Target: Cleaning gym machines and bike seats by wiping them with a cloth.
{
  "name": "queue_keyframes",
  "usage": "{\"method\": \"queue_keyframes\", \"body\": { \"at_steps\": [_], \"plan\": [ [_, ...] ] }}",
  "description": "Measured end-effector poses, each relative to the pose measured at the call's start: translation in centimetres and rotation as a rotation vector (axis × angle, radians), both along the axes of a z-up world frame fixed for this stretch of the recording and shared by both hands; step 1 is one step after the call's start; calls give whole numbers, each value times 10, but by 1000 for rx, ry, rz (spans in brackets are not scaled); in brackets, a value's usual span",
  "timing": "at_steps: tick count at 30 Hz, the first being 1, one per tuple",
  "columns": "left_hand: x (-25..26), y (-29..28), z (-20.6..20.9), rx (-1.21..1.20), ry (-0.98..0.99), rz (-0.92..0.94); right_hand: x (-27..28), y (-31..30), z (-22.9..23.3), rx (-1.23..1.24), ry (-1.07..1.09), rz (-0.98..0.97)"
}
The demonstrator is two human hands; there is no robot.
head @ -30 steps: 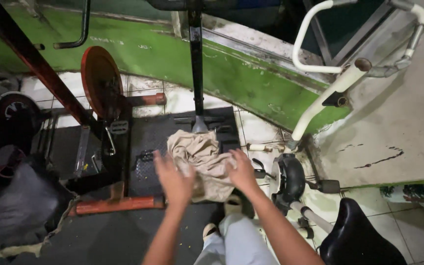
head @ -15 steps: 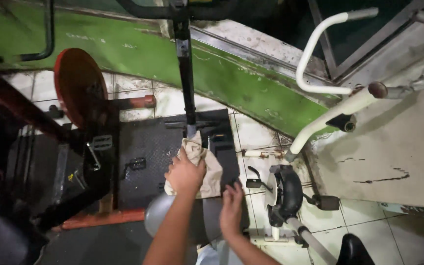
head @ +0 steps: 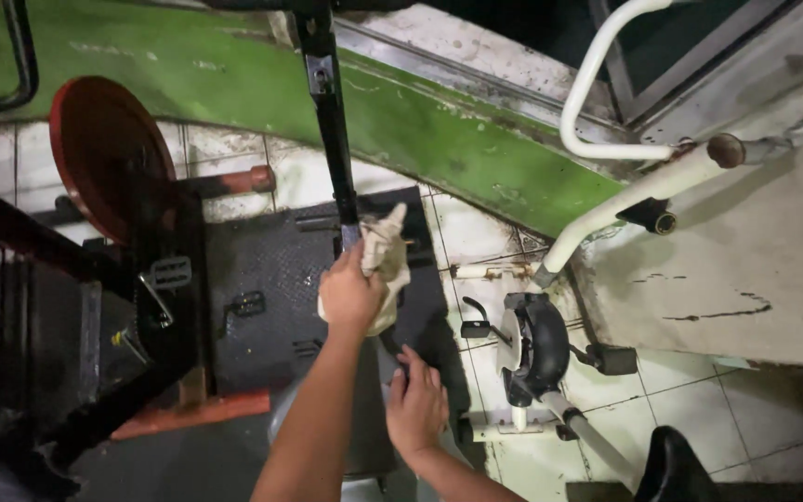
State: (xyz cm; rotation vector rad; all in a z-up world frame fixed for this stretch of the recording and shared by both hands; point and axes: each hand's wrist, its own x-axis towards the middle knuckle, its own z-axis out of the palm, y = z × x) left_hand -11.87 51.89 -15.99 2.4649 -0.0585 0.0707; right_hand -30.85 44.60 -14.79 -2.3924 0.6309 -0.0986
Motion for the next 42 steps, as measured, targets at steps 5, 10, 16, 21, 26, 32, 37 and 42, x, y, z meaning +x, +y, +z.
{"method": "queue_keyframes", "body": {
  "at_steps": [5, 10, 16, 21, 26, 32, 37, 42],
  "plan": [
    [-35, 5, 12, 99, -82, -205, -4, 7, 12, -57, 87, -81],
    [-108, 43, 40, 307, -84, -233, -10, 2, -29, -125, -222, -95],
    [-212, 130, 51, 309, 16, -207, -11, 6, -18, -54, -315, -128],
    [-240, 148, 29, 154, 87, -31, -13, 10, -18, -202, -223, -152],
    [-197, 113, 30, 316, 112, 6, -12, 10, -13, -208, -175, -156],
    [-111, 54, 39, 293, 223, -32, -10, 10, -26, -300, -180, -158],
    [-41, 27, 23, 185, 440, 86, -9, 14, 2, -231, -137, -112],
    [26, 30, -47, 55, 608, 182, 3, 15, 25, -280, -37, -28]
  ]
}}
